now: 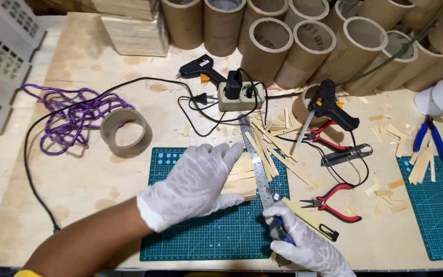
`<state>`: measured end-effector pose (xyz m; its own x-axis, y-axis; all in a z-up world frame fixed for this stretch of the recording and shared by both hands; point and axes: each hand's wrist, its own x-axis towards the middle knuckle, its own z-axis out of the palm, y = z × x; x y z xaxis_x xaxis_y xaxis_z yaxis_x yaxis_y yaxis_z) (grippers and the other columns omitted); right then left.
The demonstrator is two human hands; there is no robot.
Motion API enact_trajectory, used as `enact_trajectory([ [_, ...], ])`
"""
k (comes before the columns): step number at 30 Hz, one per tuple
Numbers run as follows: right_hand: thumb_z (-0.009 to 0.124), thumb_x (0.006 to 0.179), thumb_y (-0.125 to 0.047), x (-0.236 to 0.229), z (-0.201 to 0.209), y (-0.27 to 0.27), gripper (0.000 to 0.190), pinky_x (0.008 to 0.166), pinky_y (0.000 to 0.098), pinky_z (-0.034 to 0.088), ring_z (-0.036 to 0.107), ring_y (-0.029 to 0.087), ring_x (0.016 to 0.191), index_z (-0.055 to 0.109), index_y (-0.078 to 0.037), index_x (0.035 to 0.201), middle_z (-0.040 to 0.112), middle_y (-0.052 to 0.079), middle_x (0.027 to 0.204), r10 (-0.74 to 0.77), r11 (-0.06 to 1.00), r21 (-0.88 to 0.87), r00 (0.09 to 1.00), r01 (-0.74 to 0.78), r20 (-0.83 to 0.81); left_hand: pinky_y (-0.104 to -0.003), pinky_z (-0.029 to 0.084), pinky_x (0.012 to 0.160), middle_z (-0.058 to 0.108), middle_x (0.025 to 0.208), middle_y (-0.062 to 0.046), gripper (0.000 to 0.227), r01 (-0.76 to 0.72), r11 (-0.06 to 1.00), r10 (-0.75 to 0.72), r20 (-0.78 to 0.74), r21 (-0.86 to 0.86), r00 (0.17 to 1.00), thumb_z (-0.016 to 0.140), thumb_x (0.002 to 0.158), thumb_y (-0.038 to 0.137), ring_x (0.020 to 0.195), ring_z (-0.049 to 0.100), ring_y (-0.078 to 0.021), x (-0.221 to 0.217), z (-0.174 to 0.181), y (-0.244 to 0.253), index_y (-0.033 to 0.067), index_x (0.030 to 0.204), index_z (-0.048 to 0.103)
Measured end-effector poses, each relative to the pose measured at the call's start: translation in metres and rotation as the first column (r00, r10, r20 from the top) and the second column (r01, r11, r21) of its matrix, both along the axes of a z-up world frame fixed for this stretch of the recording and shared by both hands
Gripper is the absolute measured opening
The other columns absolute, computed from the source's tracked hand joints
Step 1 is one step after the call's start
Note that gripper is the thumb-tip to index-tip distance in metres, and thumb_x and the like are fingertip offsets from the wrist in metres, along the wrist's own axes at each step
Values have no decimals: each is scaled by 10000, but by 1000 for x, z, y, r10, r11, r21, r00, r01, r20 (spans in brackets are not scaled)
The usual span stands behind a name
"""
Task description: Gluing small wooden sticks onto a cardboard base to create a decorative item.
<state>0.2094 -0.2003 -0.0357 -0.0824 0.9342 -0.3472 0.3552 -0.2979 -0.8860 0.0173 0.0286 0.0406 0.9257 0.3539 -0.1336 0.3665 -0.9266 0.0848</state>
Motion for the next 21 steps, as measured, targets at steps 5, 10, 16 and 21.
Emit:
enact_trajectory([
  [5, 731, 931, -395, 0, -15, -5, 626, 1023, 386, 415, 493, 195, 1116, 330, -155, 1346, 454, 65, 1216, 73, 974, 213, 997, -74, 12, -507, 451, 921, 522, 1405, -248, 1444, 26, 995, -28, -17, -95, 999, 845, 599, 853, 1064, 617, -444, -3, -8, 5, 94, 1636, 188],
  [10, 642, 868, -35, -10, 5, -1, 544, 1093, 389, 399, 562, 227, 1225, 538, -204, 1374, 520, 84, 1311, -1, 975, 220, 992, -26, 124, -489, 500, 889, 584, 1269, -221, 1182, 48, 976, -14, 160, -212, 987, 905, 699, 538, 1049, 621, -406, -19, -7, -5, 21, 1567, 291],
  [16, 493, 1042, -362, 4, -10, 2, 534, 1149, 453, 386, 490, 289, 1373, 456, -161, 1535, 538, 131, 1438, 65, 907, 404, 988, -117, 141, -411, 509, 773, 568, 1278, -165, 1147, -87, 985, 22, 399, 147, 917, 913, 509, 511, 901, 600, -308, -36, -17, -17, 55, 1450, 442],
  [21, 528, 991, -166, -8, 17, 18, 613, 1163, 431, 358, 551, 257, 1351, 360, -200, 1579, 577, 96, 1425, 14, 975, 216, 979, -59, 205, -472, 469, 933, 486, 1452, -245, 1122, -64, 975, -17, 355, 213, 935, 825, 637, 621, 1149, 560, -391, -43, -19, -29, 74, 1511, 383],
])
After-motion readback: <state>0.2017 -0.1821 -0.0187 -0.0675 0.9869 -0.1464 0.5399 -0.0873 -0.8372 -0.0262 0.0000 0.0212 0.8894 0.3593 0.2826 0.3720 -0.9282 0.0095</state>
